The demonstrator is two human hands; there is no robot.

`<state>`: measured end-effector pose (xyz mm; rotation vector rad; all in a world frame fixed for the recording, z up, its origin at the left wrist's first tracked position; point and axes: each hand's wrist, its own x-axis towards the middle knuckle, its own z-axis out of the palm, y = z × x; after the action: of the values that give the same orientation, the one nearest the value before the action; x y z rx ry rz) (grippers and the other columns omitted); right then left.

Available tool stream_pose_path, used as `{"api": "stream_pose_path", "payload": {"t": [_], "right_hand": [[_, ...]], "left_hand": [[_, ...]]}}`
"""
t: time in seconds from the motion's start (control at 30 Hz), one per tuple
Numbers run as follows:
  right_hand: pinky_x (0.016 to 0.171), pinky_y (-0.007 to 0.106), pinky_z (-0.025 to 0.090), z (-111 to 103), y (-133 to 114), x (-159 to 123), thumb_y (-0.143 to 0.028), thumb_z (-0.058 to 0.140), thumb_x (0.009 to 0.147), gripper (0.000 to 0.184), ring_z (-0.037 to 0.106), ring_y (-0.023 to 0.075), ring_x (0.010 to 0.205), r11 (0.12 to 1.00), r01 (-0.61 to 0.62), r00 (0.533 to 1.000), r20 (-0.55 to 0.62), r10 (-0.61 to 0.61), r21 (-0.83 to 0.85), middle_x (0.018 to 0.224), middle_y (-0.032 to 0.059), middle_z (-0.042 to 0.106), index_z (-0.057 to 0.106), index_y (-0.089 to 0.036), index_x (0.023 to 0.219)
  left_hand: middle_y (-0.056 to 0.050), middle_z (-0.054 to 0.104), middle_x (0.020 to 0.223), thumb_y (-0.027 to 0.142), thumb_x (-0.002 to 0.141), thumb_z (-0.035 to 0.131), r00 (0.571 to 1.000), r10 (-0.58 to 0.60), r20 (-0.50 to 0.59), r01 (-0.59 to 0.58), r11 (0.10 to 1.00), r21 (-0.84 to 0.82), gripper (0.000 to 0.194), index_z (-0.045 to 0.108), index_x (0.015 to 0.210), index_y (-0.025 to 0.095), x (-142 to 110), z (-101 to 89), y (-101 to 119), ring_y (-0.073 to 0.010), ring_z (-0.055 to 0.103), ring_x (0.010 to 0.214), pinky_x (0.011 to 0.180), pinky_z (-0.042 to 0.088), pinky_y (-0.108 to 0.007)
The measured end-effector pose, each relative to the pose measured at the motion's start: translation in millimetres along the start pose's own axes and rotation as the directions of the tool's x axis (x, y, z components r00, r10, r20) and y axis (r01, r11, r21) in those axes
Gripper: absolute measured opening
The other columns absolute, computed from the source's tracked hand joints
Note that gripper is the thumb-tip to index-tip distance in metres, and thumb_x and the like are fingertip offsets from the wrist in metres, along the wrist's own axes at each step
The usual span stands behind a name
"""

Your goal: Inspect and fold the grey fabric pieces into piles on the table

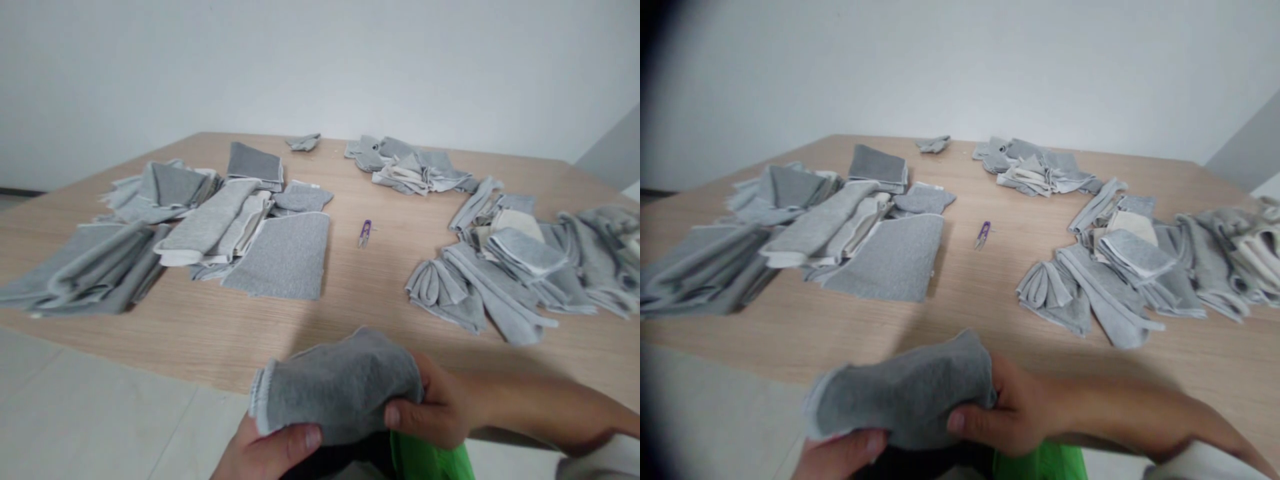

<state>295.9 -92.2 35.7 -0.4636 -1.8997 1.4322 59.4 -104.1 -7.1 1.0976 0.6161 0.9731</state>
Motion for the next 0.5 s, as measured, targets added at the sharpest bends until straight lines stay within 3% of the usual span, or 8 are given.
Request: {"api": "stream_pose_path", "payload": {"t": [0.07, 0.2, 0.27, 0.37, 0.5], "right_hand": [[0.098, 0.029, 0.048, -3, -7, -1, -0.022, 0.046, 0.095, 0.030, 0.063, 0.0165, 0.111, 0.996, 0.087, 0.994, -0.066, -0.088, -0.010, 0.104, 0.0088, 0.071, 0.063, -0.016, 0.119], [0.100, 0.026, 0.045, -7, -14, -3, -0.010, 0.054, 0.089, 0.040, 0.062, 0.0142, 0.113, 0.964, 0.144, 0.973, -0.146, -0.179, -0.223, 0.112, 0.0056, 0.070, 0.058, -0.023, 0.127], [0.097, 0.025, 0.048, -7, -15, -5, -0.009, 0.055, 0.089, 0.039, 0.063, 0.0137, 0.111, 0.944, 0.125, 0.971, -0.157, -0.179, -0.305, 0.111, 0.0053, 0.071, 0.058, -0.023, 0.126], [0.095, 0.027, 0.050, -9, -17, -6, -0.009, 0.055, 0.089, 0.035, 0.066, 0.0137, 0.105, 0.929, 0.061, 0.977, -0.169, -0.131, -0.366, 0.108, 0.0061, 0.072, 0.061, -0.020, 0.121], [0.094, 0.028, 0.051, -13, -25, -1, -0.008, 0.057, 0.086, 0.033, 0.066, 0.0149, 0.106, 0.933, 0.093, 0.987, -0.094, -0.133, -0.348, 0.106, 0.0066, 0.072, 0.062, -0.017, 0.117]], "left_hand": [[0.002, 0.077, 0.091, 0.031, 0.070, 0.079, 0.998, 0.024, 0.051, -0.022, 0.999, -0.042, 0.032, 0.074, 0.102, 0.032, 5, 1.3, 3, -0.0299, 0.070, 0.104, 0.088, 0.057, -0.036], [-0.005, 0.076, 0.101, 0.030, 0.072, 0.077, 0.996, -0.005, 0.091, 0.010, 0.999, -0.052, 0.049, 0.068, 0.120, 0.028, 14, 9.2, 14, -0.0317, 0.069, 0.103, 0.091, 0.055, -0.043], [-0.005, 0.077, 0.099, 0.026, 0.073, 0.076, 0.999, -0.028, 0.017, 0.027, 0.999, 0.027, 0.044, 0.070, 0.117, 0.027, 16, 12.0, 17, -0.0287, 0.071, 0.096, 0.092, 0.053, -0.043], [-0.003, 0.077, 0.087, 0.026, 0.076, 0.075, 0.994, 0.000, -0.111, 0.023, 0.977, 0.213, 0.021, 0.078, 0.097, 0.027, 13, 14.9, 17, -0.0251, 0.071, 0.086, 0.088, 0.055, -0.040], [-0.003, 0.075, 0.076, 0.027, 0.073, 0.077, 0.948, 0.132, -0.291, -0.023, 0.936, 0.351, 0.001, 0.078, 0.073, 0.026, 5, 19.3, 18, -0.0288, 0.068, 0.098, 0.098, 0.050, -0.043]]}}
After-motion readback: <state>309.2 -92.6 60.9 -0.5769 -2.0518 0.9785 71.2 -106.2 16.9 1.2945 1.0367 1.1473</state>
